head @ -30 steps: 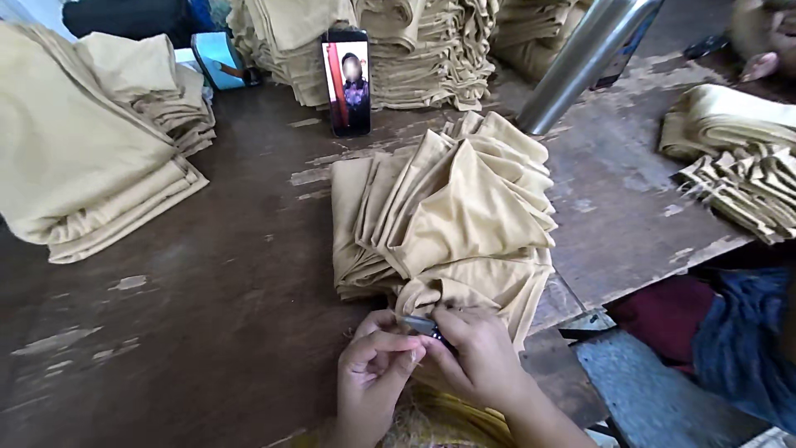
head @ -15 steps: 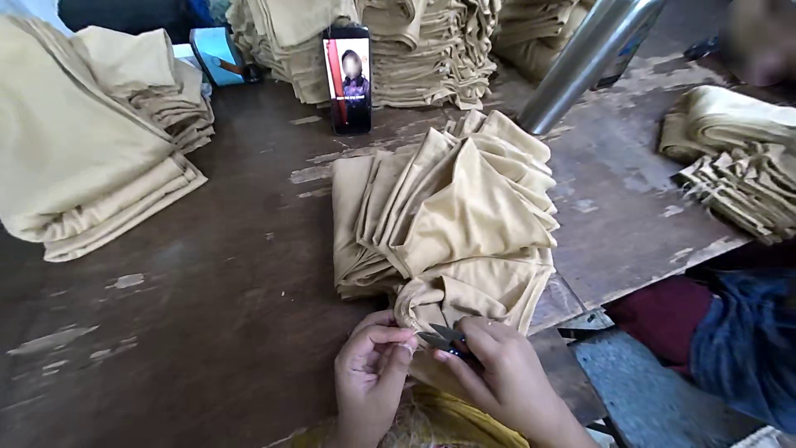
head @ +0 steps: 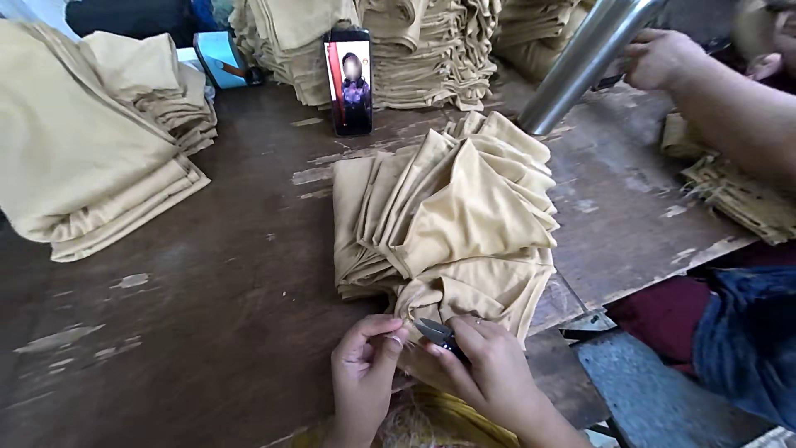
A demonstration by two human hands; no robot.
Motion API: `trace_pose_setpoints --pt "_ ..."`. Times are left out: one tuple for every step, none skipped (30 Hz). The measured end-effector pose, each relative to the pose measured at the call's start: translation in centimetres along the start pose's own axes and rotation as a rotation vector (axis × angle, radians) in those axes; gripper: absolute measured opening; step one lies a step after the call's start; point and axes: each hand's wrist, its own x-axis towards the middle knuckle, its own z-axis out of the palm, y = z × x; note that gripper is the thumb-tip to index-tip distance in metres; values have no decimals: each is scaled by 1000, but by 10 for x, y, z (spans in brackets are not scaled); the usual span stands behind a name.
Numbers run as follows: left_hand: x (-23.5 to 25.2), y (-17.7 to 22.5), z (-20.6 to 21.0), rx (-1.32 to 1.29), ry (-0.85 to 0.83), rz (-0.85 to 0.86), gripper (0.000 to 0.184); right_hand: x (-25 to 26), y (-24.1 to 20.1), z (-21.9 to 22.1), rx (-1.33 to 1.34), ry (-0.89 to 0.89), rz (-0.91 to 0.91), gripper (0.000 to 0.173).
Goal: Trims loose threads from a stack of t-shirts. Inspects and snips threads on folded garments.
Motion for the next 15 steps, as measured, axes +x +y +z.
trace_pose_setpoints --pt "0 0 0 -12 6 -2 16 -1 0 0 -3 -3 0 48" --pt "0 1 0 -25 4 -4 14 -1 0 -1 -7 -5 -2 48" --pt "-1 2 0 -32 -9 -5 13 -2 -1 -1 -12 -8 -4 47" --pt "-2 3 0 -31 -23 -3 13 -1 -1 -1 -16 -9 -9 46" --pt "-2 5 1 -19 -32 0 13 0 -2 0 -18 -8 -12 45" --pt "-3 6 1 -6 -41 3 13 1 -3 0 -24 -7 -15 44" --pt "-3 7 2 10 -51 6 12 3 -4 0 -30 -9 -17 44" --pt "-4 8 2 22 -65 11 12 4 -5 0 -35 -10 -18 44" --pt "-4 8 2 31 -76 16 12 5 -6 1 -42 -8 -19 45" --pt "-4 8 2 36 -86 23 12 7 -7 2 -47 -1 -18 46" --pt "-5 7 1 38 -89 29 11 8 -7 2 -42 5 -13 48" --pt "-5 7 1 40 -90 33 11 9 -6 2 -22 5 -5 50" --pt "-4 7 1 41 -87 34 11 10 -5 0 10 2 6 50" --pt "-4 8 0 40 -78 32 10 11 -3 -3 48 8 23 50" --pt "-4 8 1 42 -60 26 10 12 -1 -5 82 30 41 49"
